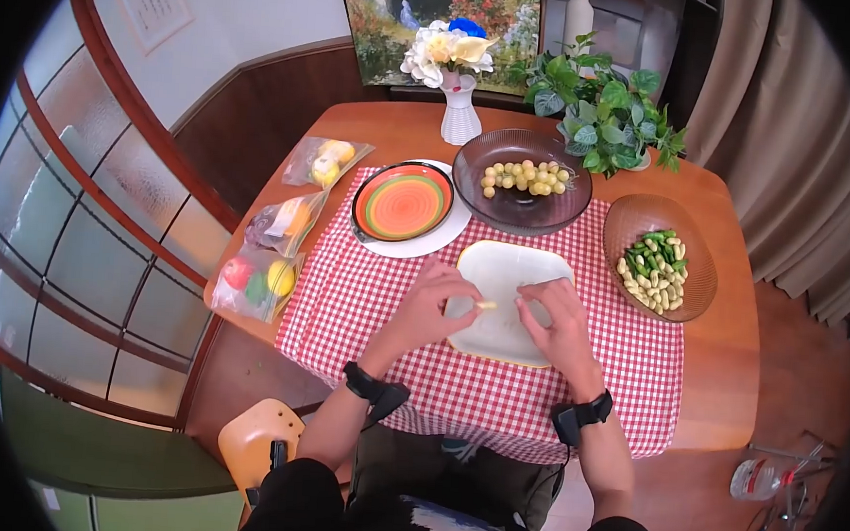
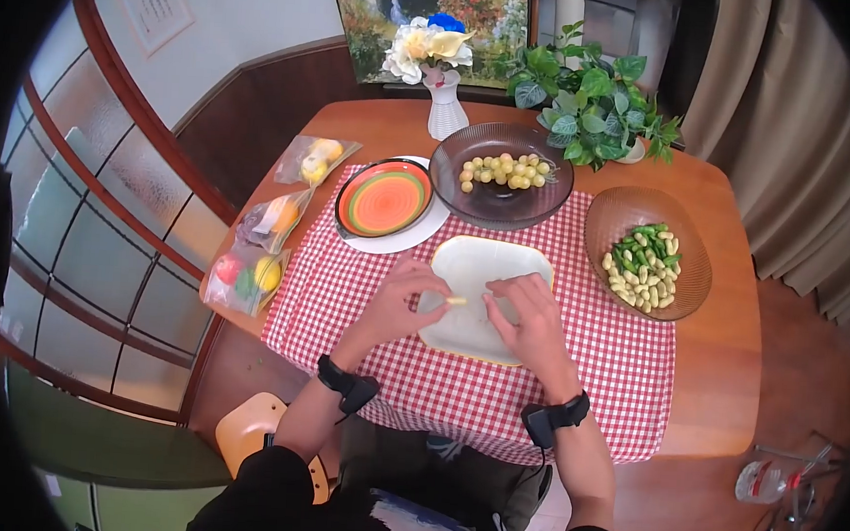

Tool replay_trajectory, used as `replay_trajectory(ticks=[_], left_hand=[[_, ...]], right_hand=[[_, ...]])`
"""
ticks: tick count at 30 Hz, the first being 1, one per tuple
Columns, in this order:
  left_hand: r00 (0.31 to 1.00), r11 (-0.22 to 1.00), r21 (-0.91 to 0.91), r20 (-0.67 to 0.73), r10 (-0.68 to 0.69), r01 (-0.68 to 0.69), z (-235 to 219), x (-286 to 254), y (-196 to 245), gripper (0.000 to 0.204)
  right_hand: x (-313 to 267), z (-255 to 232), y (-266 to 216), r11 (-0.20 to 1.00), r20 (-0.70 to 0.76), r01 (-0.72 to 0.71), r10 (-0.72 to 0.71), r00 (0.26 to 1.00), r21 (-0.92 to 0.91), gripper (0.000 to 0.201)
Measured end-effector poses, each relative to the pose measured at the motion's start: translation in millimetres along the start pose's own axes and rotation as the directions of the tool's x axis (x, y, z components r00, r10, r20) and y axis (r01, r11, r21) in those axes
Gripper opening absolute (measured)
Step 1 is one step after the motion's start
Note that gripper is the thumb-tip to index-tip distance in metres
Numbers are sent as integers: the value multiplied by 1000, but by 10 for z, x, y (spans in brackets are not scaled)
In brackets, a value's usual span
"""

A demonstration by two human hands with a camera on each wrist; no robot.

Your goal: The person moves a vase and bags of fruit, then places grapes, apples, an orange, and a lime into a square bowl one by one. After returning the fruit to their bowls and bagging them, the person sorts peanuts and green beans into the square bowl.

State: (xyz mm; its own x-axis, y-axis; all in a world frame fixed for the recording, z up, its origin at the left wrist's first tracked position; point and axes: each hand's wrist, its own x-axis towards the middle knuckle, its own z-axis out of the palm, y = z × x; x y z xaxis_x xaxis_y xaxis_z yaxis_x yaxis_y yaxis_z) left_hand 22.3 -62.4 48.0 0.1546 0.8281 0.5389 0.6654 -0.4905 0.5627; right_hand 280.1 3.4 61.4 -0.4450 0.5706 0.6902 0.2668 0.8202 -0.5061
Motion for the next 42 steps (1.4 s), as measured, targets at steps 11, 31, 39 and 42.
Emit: replay_trajectory(ticks=[11, 31, 39, 42], left_hand=[[832, 807, 383, -507, -223, 450, -469, 25, -1133, 19], [907, 991, 103, -420, -35, 86, 187, -360, -158, 15], [925, 996, -19, -370, -83, 82, 182, -361, -111, 18], [936, 996, -28, -342, -89, 84, 180, -357, -72, 18]], right_hand=[[-44, -422, 159, 990, -161, -125, 113, 981, -66, 17], [151, -1428, 1260, 749, 183, -345, 522, 833, -565, 27], [287, -1381, 1226, 729, 63, -317, 441, 895, -607, 15], [366, -1259, 1000, 869, -81, -234, 221, 972, -437, 17]])
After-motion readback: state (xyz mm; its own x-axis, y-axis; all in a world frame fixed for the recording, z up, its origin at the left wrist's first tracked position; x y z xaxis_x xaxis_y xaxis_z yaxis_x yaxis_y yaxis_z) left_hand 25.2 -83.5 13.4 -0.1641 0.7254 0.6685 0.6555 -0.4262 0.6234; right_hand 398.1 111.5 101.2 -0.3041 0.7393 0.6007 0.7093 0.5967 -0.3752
